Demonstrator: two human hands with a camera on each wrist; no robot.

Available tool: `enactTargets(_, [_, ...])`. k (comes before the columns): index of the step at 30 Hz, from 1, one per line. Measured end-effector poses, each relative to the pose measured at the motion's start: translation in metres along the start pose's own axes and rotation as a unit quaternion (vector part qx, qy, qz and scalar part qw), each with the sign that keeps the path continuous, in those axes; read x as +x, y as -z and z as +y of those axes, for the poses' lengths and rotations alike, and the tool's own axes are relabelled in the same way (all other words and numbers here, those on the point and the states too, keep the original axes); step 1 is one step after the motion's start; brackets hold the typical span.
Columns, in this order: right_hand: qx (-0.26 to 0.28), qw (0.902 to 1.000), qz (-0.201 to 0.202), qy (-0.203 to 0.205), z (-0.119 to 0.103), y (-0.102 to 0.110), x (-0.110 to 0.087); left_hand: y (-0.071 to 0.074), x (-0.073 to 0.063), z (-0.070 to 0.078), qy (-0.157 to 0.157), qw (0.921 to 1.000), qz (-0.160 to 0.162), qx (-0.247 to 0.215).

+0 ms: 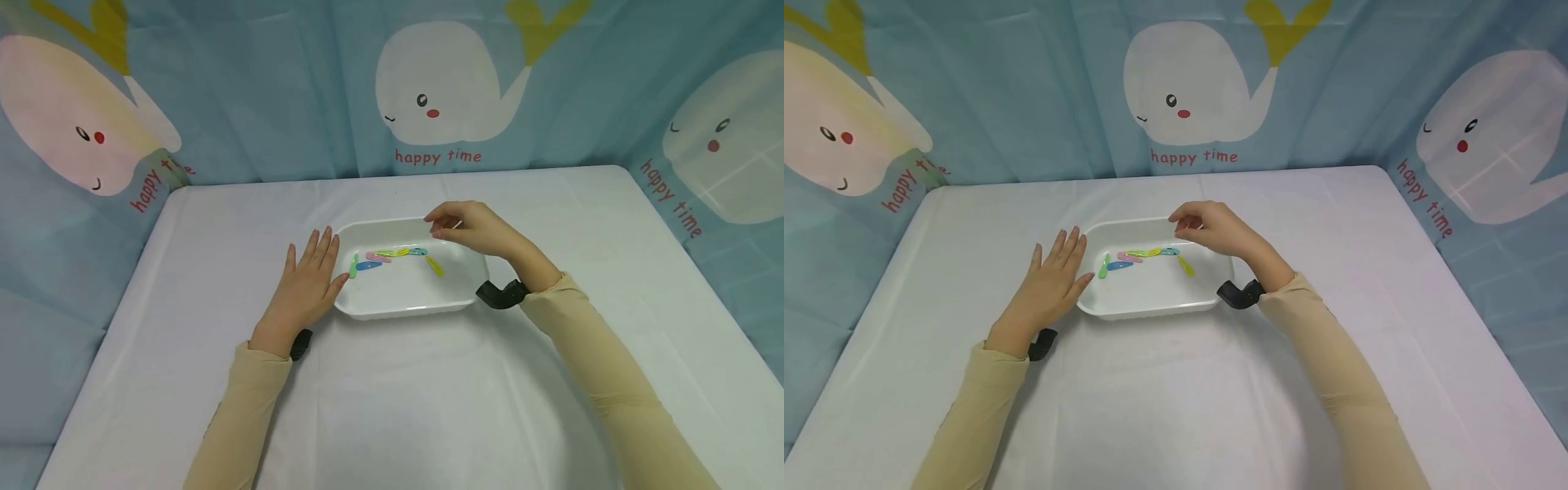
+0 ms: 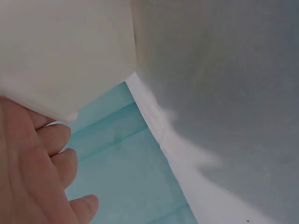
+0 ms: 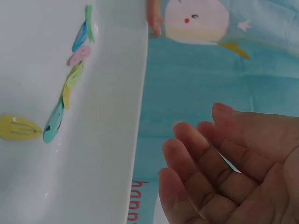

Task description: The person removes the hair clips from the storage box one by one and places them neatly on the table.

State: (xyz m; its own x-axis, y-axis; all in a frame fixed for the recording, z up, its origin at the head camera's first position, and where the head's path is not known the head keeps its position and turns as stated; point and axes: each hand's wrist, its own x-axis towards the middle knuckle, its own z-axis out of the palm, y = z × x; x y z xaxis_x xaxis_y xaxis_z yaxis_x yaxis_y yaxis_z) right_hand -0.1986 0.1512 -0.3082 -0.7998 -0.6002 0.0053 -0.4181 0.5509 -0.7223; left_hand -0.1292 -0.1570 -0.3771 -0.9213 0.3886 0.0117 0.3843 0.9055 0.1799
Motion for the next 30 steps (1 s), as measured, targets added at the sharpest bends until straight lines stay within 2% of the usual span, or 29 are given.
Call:
enactTargets(6, [0.007, 0.9976, -0.067, -0.02, 0.006, -0.004, 0.018, -0.002, -0.001, -0.001, 0.004, 0.9999, 0.002, -0.011])
enactTargets(11, [0.011, 0.987, -0.147, -0.065, 0.015, -0.01, 0.031, -0.003, -0.001, -0.001, 0.004, 0.9999, 0.001, -0.015])
enactTargets(14, [-0.007, 0.9809, -0.175, -0.085, 0.019, -0.015, 0.036, -0.002, -0.001, 0.0, 0.006, 0.9999, 0.001, -0.013])
enactTargets(23, [-0.091, 0.9688, -0.182, -0.142, 0.024, -0.025, 0.045, 0.0, 0.0, 0.002, 0.007, 0.9999, -0.002, -0.012])
enactTargets(30, [-0.08, 0.9685, -0.18, -0.152, 0.029, -0.029, 0.049, 0.0, -0.001, 0.002, 0.008, 0.9999, 0.0, -0.014])
